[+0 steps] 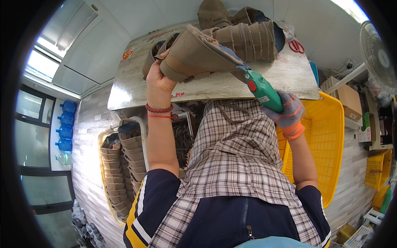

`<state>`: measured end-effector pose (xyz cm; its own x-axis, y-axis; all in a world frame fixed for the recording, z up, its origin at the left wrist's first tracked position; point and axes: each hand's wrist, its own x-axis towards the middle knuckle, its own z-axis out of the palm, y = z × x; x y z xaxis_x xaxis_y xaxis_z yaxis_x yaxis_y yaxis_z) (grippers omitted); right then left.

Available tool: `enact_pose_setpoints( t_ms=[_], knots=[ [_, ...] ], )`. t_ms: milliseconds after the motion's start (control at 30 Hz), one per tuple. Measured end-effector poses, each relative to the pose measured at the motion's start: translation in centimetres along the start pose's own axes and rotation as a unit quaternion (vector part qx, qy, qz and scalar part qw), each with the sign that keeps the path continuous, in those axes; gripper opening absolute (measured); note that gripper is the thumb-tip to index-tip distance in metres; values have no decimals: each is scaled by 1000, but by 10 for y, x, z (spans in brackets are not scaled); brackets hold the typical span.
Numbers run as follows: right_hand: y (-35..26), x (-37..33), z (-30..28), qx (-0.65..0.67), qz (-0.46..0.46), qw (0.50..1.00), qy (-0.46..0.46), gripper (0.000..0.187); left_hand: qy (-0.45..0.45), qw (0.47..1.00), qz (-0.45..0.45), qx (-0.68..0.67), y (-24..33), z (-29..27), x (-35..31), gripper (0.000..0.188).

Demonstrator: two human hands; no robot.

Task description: The person trims the interior lining of a brown boot using red-handled scissors, then uses a green electric trimmer to cut the exterior fabric. The person places the trimmed boot into a yellow basket and repeats the process with another boot.

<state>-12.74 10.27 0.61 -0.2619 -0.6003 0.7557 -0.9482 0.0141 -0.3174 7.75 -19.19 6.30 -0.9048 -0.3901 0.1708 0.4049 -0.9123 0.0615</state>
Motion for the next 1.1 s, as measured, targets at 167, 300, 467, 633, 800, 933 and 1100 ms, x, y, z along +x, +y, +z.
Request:
enact_pose_setpoints(
  t_ms=[167, 300, 467, 633, 800, 933, 1100],
  knots=[
    [-2, 1, 4, -7, -12, 1000, 28, 52, 33, 999, 5, 8, -6, 0, 1, 29],
    [-10, 4, 10, 41, 21, 999, 16, 51, 119, 986, 64, 97, -18, 10, 1, 31],
    [-23, 8, 11, 113, 64, 992, -2, 50, 74, 983, 91, 143, -33, 14, -7, 34],
    [-25, 6, 15, 185, 113, 976, -14, 51, 21, 968, 132, 211, -49, 22, -15, 39],
    [-32, 7, 17, 234, 163, 958, -27, 51, 4, 930, 168, 327, -57, 26, -26, 39],
    [-40, 11, 18, 293, 190, 937, -28, 49, -5, 892, 202, 404, -65, 23, -34, 39],
    [-44, 12, 21, 331, 201, 921, -34, 46, -5, 853, 196, 483, -69, 13, -42, 36]
  ],
)
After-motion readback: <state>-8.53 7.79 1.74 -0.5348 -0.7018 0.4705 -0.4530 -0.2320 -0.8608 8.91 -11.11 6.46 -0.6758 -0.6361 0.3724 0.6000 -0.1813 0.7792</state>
